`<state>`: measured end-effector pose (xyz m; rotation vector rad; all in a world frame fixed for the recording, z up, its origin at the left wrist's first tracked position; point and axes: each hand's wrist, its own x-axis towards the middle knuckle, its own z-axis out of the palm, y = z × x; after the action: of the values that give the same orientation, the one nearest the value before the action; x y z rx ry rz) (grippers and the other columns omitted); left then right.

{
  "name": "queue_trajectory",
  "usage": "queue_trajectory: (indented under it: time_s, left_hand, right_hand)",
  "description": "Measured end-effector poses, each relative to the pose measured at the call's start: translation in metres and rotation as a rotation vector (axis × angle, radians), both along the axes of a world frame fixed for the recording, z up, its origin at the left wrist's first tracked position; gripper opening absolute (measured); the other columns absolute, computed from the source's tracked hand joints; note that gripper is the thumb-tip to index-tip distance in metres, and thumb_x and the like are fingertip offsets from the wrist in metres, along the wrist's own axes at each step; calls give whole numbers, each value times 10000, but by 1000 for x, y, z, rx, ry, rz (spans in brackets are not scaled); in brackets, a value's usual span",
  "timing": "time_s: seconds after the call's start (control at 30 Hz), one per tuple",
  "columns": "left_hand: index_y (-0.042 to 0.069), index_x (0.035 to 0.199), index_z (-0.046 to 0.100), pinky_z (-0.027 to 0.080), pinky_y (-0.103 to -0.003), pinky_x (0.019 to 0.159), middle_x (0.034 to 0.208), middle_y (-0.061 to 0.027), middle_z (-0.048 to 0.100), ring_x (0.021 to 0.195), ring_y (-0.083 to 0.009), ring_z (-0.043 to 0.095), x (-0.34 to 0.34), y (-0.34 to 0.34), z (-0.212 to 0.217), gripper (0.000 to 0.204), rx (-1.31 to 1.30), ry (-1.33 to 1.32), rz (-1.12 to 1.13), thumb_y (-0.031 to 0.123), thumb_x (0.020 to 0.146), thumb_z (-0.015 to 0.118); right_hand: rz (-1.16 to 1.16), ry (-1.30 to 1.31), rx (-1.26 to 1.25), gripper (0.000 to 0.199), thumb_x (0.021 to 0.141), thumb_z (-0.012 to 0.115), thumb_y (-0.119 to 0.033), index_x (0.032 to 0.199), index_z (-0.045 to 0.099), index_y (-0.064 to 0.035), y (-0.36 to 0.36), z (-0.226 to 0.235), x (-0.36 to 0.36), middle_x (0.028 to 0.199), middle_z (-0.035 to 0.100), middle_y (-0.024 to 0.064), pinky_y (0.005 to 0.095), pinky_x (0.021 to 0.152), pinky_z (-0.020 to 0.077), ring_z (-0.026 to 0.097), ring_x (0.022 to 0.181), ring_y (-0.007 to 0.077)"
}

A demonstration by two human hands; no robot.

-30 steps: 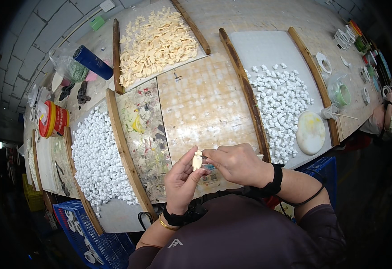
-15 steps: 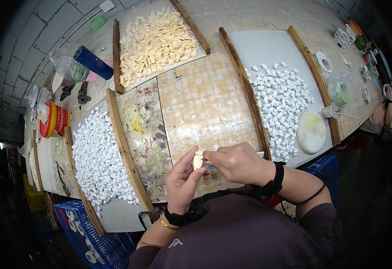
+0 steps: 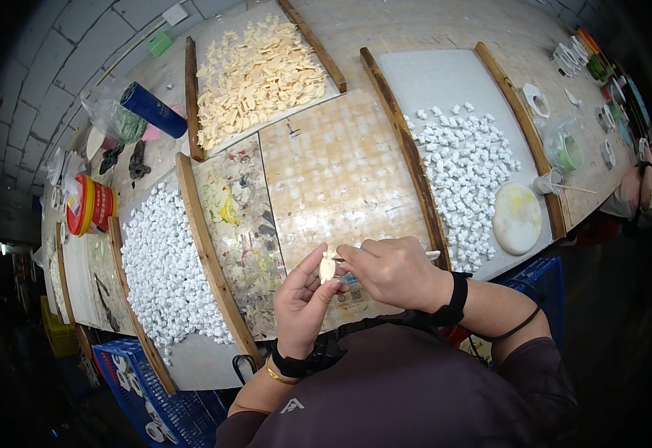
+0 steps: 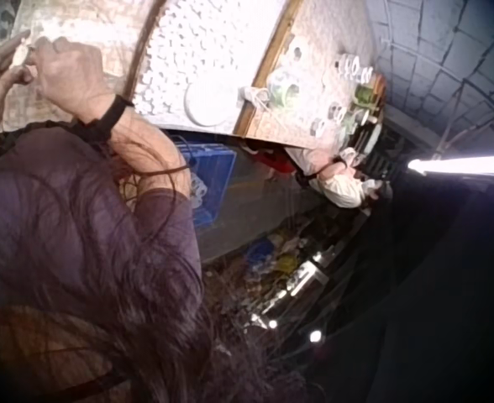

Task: Manually trimming flash or excess material from small white molded components using a small knife.

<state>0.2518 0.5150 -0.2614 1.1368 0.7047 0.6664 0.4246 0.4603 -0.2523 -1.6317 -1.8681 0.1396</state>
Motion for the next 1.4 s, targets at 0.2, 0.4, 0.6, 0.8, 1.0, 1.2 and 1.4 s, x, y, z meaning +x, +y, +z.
queue_trajectory:
  time_s: [0.2, 0.4, 0.6, 0.8, 1.0, 1.2, 1.4]
  left_hand:
    - [-65, 1336, 411, 530, -251, 725, 1037, -157, 640, 864, -159, 645, 1, 0, 1, 492, -4, 5, 13, -63, 871, 574]
    - [-70, 1315, 429, 545, -270, 746, 1053, -176, 642, 855, -160, 645, 1, -1, 0, 473, 4, 18, 34, -53, 867, 582]
    - [-73, 1300, 444, 553, -286, 782, 1041, -160, 641, 887, -143, 631, 4, -2, 1, 464, 76, 79, 53, -75, 856, 579]
    - [-65, 1291, 473, 517, -206, 706, 924, -70, 640, 795, -70, 603, 3, -2, -2, 479, 147, 131, 59, -75, 837, 625]
    - [-74, 1298, 450, 549, -301, 825, 1058, -148, 633, 942, -159, 626, -3, 0, -3, 472, 206, 223, -22, -90, 845, 582]
    - [-76, 1309, 435, 541, -302, 841, 1070, -166, 631, 956, -178, 635, -3, 1, -3, 478, 213, 192, -60, -84, 852, 577]
    - [-70, 1288, 482, 506, -211, 743, 954, -91, 645, 845, -108, 633, -1, 0, -7, 466, 212, 120, -30, -61, 845, 626]
  right_hand:
    - [-12, -83, 28, 231, 784, 681, -188, 965, 643, -51, 1, 1, 0, 583, 522, 27, 287, 415, 431, 574, 489, 171]
    - [-29, -149, 63, 241, 778, 681, -198, 968, 645, -54, 1, -1, -1, 592, 520, 24, 277, 412, 430, 561, 482, 160]
    - [-46, -216, 10, 148, 761, 636, -198, 852, 598, -87, 1, 7, -4, 613, 543, 16, 282, 433, 460, 596, 532, 157]
    - [-7, -157, -89, 156, 768, 636, -213, 833, 591, -77, 1, 6, -2, 622, 580, 47, 320, 425, 460, 614, 513, 202]
    - [87, -6, -176, 122, 792, 620, -200, 788, 598, -81, 5, 4, 6, 593, 593, 79, 364, 430, 455, 614, 516, 255]
    - [150, 86, -223, 142, 851, 617, -207, 894, 643, -73, 6, 3, 12, 603, 607, 85, 369, 464, 460, 611, 533, 269]
    - [178, 152, -281, 181, 864, 609, -246, 910, 666, -81, 8, 0, 16, 620, 620, 102, 381, 514, 479, 626, 584, 292]
